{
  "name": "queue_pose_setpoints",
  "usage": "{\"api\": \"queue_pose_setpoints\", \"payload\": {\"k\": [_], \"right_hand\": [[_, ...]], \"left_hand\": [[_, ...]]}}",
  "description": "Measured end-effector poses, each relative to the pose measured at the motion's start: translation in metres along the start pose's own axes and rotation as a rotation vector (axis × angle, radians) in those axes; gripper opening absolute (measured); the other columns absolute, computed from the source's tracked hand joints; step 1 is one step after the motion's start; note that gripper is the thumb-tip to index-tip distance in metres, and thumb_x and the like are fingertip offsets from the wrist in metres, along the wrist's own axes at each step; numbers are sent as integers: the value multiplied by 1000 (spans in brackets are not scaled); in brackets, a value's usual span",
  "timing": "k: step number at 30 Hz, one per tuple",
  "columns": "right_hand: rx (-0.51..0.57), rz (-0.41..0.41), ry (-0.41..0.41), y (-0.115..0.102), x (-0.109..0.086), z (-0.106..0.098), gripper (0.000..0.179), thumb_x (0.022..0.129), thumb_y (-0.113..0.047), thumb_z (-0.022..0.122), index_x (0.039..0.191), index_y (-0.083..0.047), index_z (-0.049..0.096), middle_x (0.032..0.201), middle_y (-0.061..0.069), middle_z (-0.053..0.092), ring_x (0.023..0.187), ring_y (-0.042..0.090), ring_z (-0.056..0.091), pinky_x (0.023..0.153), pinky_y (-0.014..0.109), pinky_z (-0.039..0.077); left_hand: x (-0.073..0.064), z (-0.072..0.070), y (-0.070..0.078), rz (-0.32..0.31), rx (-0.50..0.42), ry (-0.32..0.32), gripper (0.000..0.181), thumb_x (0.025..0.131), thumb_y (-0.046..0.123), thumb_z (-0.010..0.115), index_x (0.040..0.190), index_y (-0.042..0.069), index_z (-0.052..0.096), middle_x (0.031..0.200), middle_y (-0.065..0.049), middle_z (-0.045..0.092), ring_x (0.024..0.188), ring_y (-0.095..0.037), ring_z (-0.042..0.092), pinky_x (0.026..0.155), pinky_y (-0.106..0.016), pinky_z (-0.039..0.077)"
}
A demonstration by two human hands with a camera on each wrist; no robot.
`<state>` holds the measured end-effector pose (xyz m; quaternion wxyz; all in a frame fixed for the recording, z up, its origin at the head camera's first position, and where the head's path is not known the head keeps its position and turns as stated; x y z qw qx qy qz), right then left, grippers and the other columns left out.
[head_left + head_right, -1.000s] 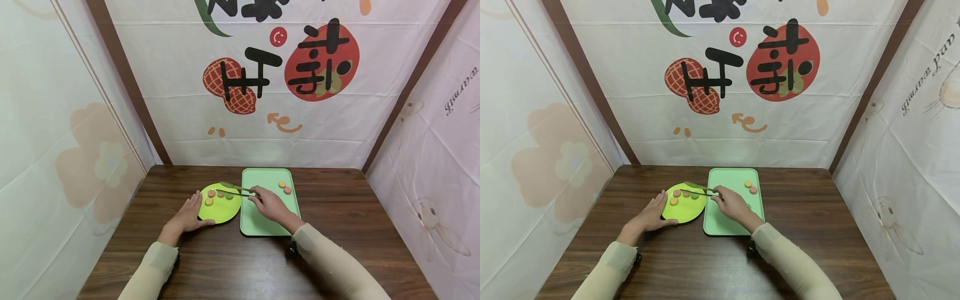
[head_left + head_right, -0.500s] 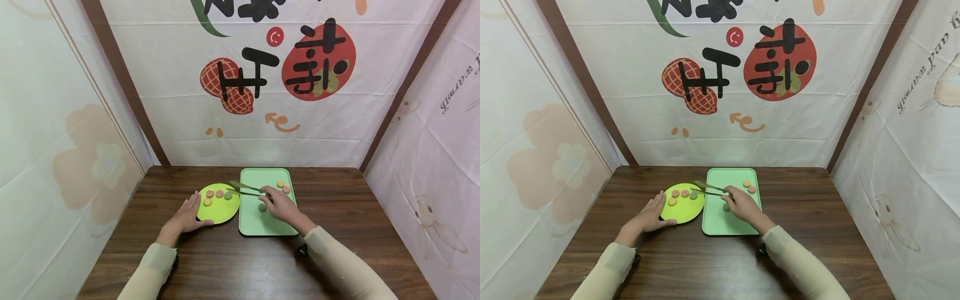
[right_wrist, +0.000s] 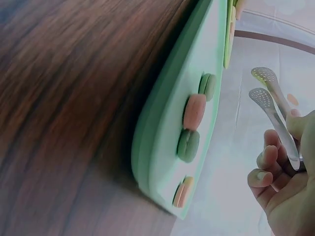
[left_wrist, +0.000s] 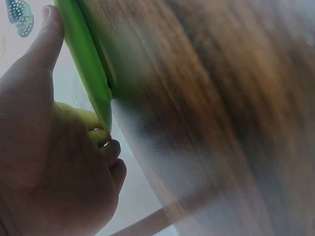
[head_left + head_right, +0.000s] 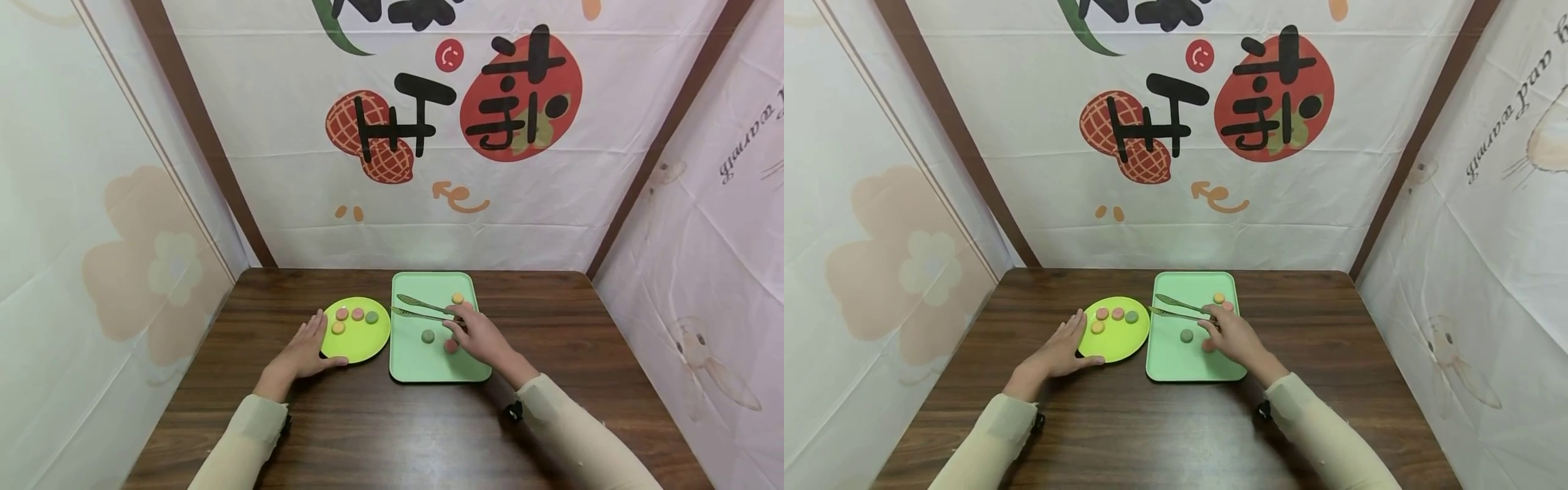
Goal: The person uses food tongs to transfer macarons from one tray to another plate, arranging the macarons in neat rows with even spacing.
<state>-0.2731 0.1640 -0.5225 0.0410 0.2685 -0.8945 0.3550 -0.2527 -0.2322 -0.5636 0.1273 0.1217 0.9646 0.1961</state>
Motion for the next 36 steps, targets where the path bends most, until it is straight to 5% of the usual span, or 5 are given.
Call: {"api": "queue_pose_setpoints", "payload": {"k": [8, 15, 21, 28, 36], "right_hand": [[-21, 39, 1, 6, -11, -14, 33, 110, -26, 65, 136, -6, 67, 83, -5, 65, 68, 5, 56, 64, 32, 52], [3, 36, 7, 9, -20, -26, 40, 109, -21, 67, 144, -3, 64, 76, 11, 62, 54, 3, 28, 53, 27, 30], [-1, 65, -15, 13, -28, -33, 42, 109, -24, 67, 148, -7, 64, 63, -6, 46, 55, 4, 36, 53, 27, 38], [-60, 50, 11, 16, -34, -39, 27, 107, -23, 71, 126, -3, 72, 93, -2, 73, 76, 7, 61, 68, 33, 55], [-59, 74, -42, 18, -39, -42, 31, 108, -24, 68, 129, -1, 71, 93, 8, 76, 69, 6, 58, 64, 31, 52]], "left_hand": [[1, 0, 1, 1, 1, -5, 130, 92, 73, 71, 167, -11, 8, 176, -31, 1, 164, -46, 5, 134, -59, 10], [2, 1, -1, -2, 15, -2, 130, 92, 74, 71, 167, -11, 8, 176, -31, 1, 164, -46, 6, 134, -59, 10], [2, 2, 0, -2, 22, -6, 131, 91, 75, 70, 167, -11, 8, 176, -31, 2, 164, -47, 6, 134, -59, 10], [2, 2, 0, -3, 27, -9, 130, 92, 75, 70, 167, -11, 7, 176, -31, 1, 164, -47, 6, 134, -59, 10], [2, 1, 0, -9, 28, -10, 131, 91, 75, 70, 168, -10, 6, 177, -30, 0, 164, -47, 5, 134, -59, 9]]}}
Point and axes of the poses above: each hand's wrist, its own x-axis towards the middle knuckle, its own z-axis out of the palm, y = z × x, the point moved 4 cm from there along x, towards the middle knuckle
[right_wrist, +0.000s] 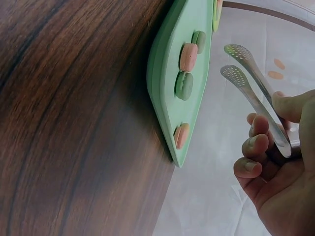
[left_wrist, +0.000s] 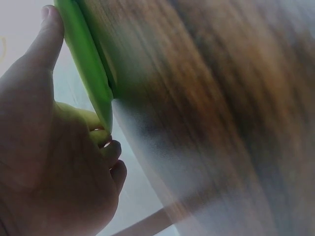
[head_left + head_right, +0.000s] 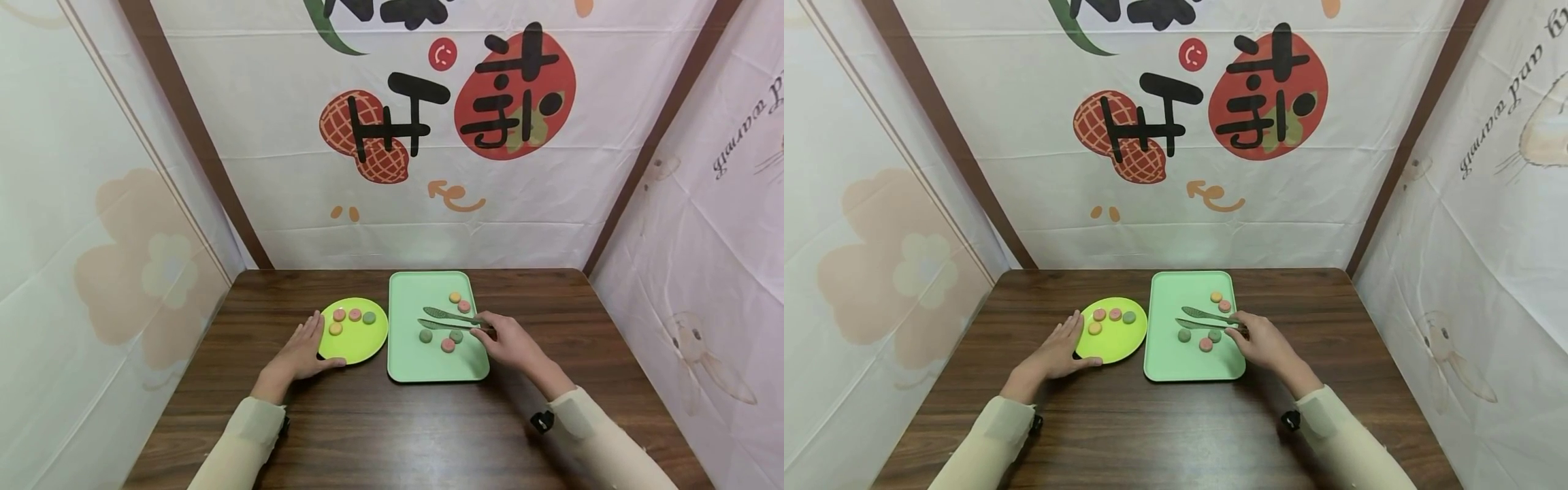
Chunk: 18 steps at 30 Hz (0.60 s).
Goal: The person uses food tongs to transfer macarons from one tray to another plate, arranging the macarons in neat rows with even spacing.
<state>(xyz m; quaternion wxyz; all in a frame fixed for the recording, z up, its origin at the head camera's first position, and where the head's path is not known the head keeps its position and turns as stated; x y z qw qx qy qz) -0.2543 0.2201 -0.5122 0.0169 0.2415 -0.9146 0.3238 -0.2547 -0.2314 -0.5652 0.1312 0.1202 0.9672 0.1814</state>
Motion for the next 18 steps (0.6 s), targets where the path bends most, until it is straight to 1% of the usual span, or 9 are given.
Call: {"api": "queue_pose_setpoints", "payload": {"k": [5, 11, 15, 18], "right_hand": [[-16, 7, -15, 1, -4, -1, 26, 108, -23, 70, 124, -4, 72, 83, 1, 68, 63, 8, 50, 59, 29, 46], [-6, 4, -41, 2, -10, 0, 24, 108, -23, 69, 120, -3, 72, 78, -4, 62, 60, 10, 48, 56, 28, 44], [6, -3, -49, 3, -14, 0, 23, 108, -25, 69, 119, -5, 72, 78, -7, 62, 60, 7, 48, 55, 28, 45], [9, -9, -50, 4, -15, 1, 23, 108, -25, 69, 120, -5, 72, 79, -6, 64, 61, 5, 49, 57, 27, 46]], "left_hand": [[0, -1, 0, 3, -2, 0, 131, 92, 75, 70, 168, -10, 6, 177, -30, 0, 164, -47, 5, 134, -59, 9], [-1, -1, 1, 0, 1, 2, 131, 91, 74, 70, 168, -11, 6, 176, -30, 1, 164, -47, 6, 134, -59, 10], [-1, -1, 2, -2, -4, 0, 130, 92, 74, 71, 168, -11, 7, 176, -31, 1, 164, -47, 6, 133, -59, 10], [-1, -1, 3, -4, -7, 0, 130, 92, 73, 71, 168, -11, 7, 176, -31, 1, 164, -47, 6, 134, -59, 10]]}}
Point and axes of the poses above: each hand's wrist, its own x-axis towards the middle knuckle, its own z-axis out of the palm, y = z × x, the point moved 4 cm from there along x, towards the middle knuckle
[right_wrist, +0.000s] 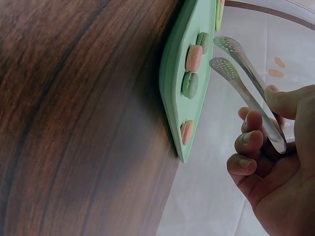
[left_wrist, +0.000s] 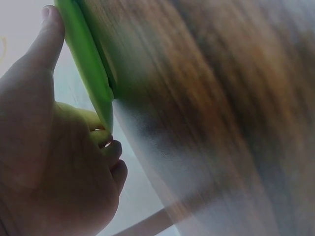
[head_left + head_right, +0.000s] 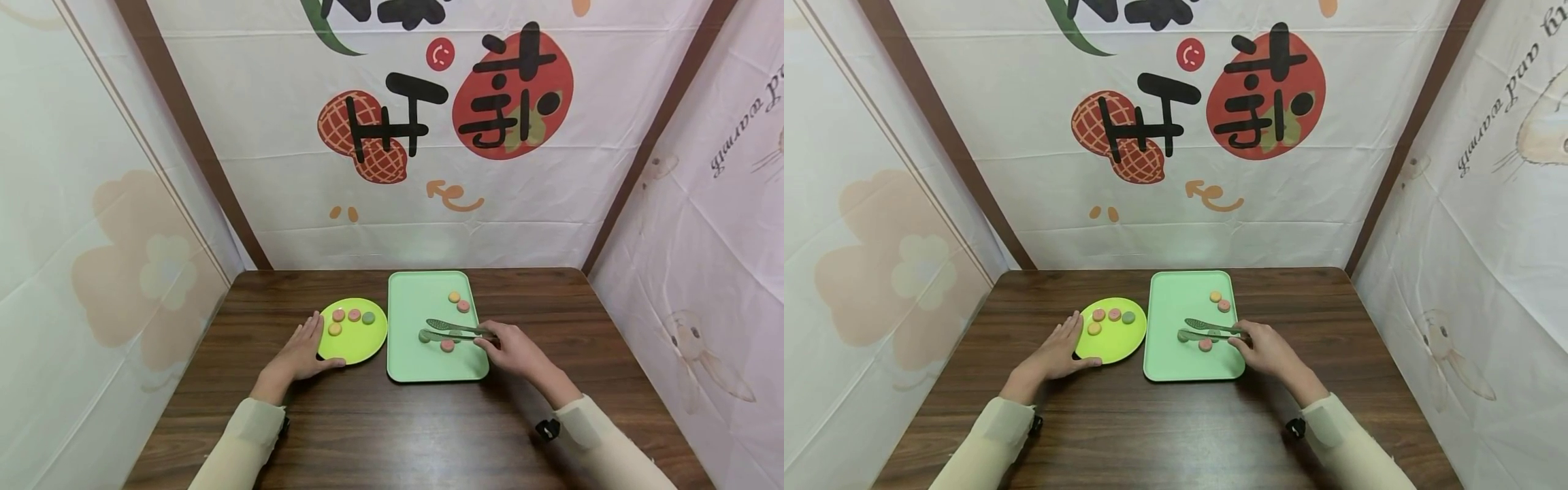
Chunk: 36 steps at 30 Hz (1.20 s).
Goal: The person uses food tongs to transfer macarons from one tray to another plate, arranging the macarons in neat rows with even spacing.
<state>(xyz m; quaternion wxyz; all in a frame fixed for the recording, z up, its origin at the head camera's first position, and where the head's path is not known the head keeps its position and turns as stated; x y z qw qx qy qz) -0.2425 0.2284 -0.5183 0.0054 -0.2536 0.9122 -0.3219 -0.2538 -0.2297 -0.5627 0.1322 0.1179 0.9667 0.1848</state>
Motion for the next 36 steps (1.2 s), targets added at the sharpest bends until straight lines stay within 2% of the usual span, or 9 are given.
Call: {"api": "queue_pose_setpoints", "payload": {"k": [5, 16, 23, 31, 36], "right_hand": [[-3, -9, -3, 2, -2, 2, 25, 108, -23, 69, 121, -3, 72, 85, 3, 71, 63, 4, 51, 60, 27, 48], [-18, 6, -8, 1, -1, 6, 24, 107, -21, 70, 120, -2, 73, 89, 6, 73, 64, 5, 52, 60, 27, 49], [-29, 12, -13, 1, 1, 8, 24, 107, -22, 70, 118, -1, 73, 89, 3, 74, 64, 4, 53, 59, 27, 48], [-24, -4, -1, 2, 1, 11, 18, 106, -21, 72, 113, -5, 73, 78, -8, 65, 59, 3, 48, 54, 25, 45], [-19, -1, -10, 3, 1, 10, 22, 107, -21, 70, 116, -1, 72, 81, -1, 69, 59, 4, 49, 54, 26, 46]], "left_hand": [[-1, 0, 0, 0, -1, -2, 130, 92, 73, 71, 168, -11, 7, 176, -30, 1, 164, -47, 6, 134, -59, 10], [1, 1, -2, 5, 3, 2, 130, 92, 74, 71, 168, -10, 7, 176, -30, 1, 164, -48, 6, 134, -59, 10], [0, 1, -2, 8, 5, 8, 130, 92, 73, 70, 168, -11, 7, 176, -31, 1, 163, -48, 6, 133, -59, 10], [-3, -1, 2, 3, -10, 2, 129, 92, 73, 71, 168, -11, 7, 176, -30, 1, 164, -47, 6, 134, -59, 10], [-3, 0, 2, -3, -8, -1, 129, 93, 73, 71, 168, -10, 7, 177, -30, 0, 164, -47, 6, 134, -58, 10]]}}
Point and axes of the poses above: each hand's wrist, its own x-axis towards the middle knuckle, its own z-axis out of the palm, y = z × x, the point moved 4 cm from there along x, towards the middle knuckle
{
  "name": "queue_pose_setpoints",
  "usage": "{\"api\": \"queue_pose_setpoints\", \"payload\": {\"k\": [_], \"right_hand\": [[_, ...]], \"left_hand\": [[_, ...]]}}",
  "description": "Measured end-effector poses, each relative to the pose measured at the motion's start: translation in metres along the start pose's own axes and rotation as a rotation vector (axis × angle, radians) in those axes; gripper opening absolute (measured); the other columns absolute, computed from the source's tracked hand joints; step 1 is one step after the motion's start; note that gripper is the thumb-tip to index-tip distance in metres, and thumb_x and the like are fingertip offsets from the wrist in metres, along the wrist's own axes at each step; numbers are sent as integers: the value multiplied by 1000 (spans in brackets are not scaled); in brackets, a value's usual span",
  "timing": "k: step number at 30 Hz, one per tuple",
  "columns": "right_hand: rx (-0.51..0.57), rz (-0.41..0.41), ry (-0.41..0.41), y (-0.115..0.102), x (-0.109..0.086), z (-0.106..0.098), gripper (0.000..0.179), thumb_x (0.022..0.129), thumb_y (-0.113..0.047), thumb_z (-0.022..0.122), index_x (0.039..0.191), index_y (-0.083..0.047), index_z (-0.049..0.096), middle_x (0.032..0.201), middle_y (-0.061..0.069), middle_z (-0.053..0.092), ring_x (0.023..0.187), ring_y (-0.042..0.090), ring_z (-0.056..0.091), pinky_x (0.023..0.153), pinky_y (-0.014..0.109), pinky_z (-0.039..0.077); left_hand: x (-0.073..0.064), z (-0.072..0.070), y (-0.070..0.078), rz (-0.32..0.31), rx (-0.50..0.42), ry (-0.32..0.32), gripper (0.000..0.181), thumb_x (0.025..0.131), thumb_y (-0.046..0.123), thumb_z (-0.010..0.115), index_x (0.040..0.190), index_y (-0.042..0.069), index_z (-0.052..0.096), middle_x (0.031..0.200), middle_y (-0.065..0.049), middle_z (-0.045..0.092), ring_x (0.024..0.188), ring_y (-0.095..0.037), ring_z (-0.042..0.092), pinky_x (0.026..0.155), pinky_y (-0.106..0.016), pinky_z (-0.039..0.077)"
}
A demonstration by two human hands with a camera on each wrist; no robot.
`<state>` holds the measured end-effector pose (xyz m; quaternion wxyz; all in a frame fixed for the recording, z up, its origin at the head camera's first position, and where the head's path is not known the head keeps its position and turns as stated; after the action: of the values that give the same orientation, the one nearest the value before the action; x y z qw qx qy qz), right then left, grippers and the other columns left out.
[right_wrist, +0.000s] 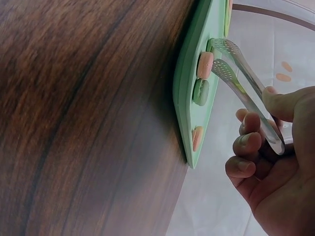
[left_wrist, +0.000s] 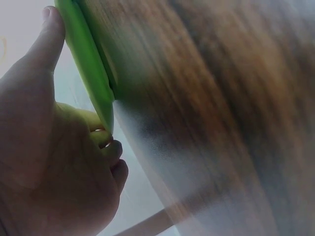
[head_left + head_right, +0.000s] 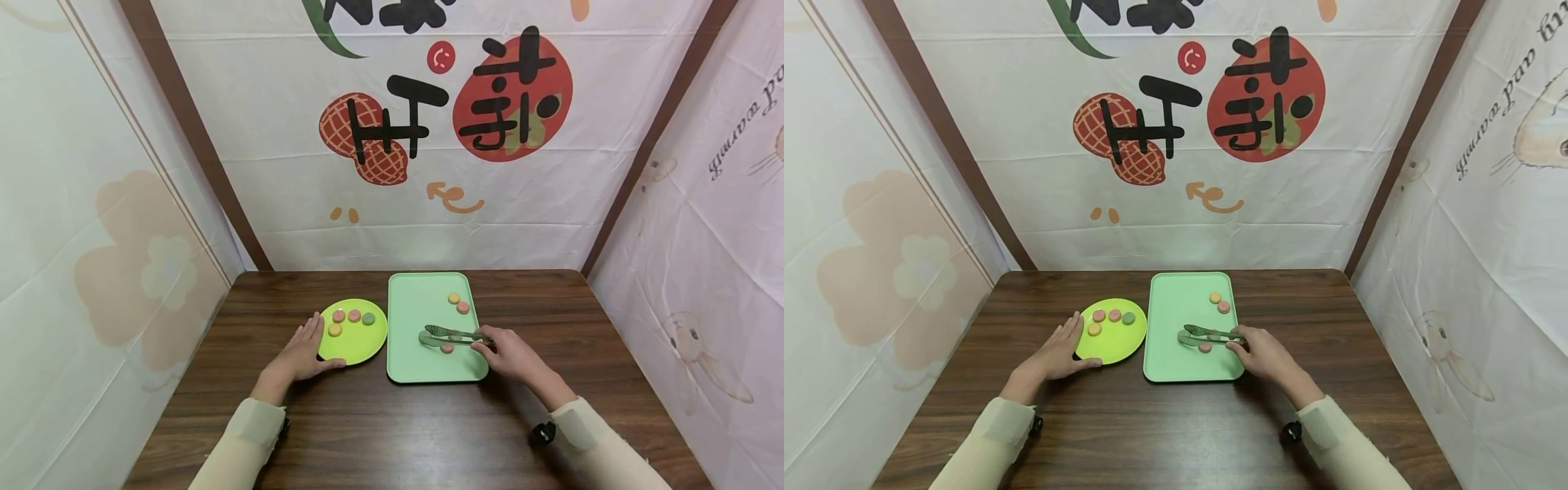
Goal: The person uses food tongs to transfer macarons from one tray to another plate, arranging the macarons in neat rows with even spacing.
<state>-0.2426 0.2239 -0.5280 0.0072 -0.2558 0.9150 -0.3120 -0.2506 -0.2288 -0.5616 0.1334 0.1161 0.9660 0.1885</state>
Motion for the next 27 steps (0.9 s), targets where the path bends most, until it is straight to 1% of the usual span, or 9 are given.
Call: {"api": "queue_pose_setpoints", "payload": {"k": [4, 12, 14, 16, 21, 27], "right_hand": [[8, -3, -5, 0, 0, 0, 23, 108, -20, 69, 117, 0, 72, 84, 6, 72, 60, 4, 49, 54, 26, 45], [26, -1, 9, -2, 1, 2, 13, 107, -19, 70, 113, -7, 72, 77, 2, 68, 57, 4, 46, 52, 25, 43], [29, -2, 13, -2, 1, 3, 13, 107, -20, 70, 112, -8, 72, 75, 0, 67, 56, 3, 45, 51, 25, 43], [33, -6, 17, -3, 1, 4, 15, 107, -20, 70, 113, -7, 72, 74, -1, 66, 56, 3, 45, 51, 25, 43], [32, -19, 29, -4, 4, 6, 22, 107, -20, 71, 117, -1, 73, 80, 5, 72, 58, 3, 48, 55, 25, 45], [42, -34, 38, -6, 8, 8, 23, 106, -19, 71, 118, 0, 73, 84, 8, 75, 60, 2, 50, 57, 25, 46]], "left_hand": [[0, 0, -1, -4, 2, -4, 129, 93, 73, 70, 168, -10, 7, 177, -30, 0, 164, -47, 6, 134, -58, 10], [0, 0, -1, -2, -3, -5, 129, 93, 73, 70, 168, -10, 6, 177, -29, -1, 164, -47, 5, 134, -58, 10], [0, 0, 0, 0, -6, -4, 129, 93, 73, 71, 168, -10, 7, 177, -30, 0, 164, -47, 6, 134, -58, 10], [0, -1, 0, 3, -8, -3, 129, 93, 72, 71, 168, -11, 7, 176, -30, 0, 164, -47, 6, 134, -59, 10], [0, -1, -1, 6, -9, -2, 129, 93, 72, 71, 168, -11, 7, 176, -30, 0, 164, -47, 6, 134, -59, 10], [1, -1, -1, 8, -4, 2, 129, 93, 73, 71, 168, -11, 7, 176, -30, 0, 164, -47, 6, 134, -59, 10]]}}
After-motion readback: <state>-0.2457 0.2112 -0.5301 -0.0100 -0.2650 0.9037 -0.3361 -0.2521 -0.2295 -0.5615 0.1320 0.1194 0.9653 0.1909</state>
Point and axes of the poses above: each hand's wrist, its own x-axis towards the middle knuckle, its own z-axis out of the palm, y = z × x, the point moved 4 cm from there along x, towards the middle knuckle
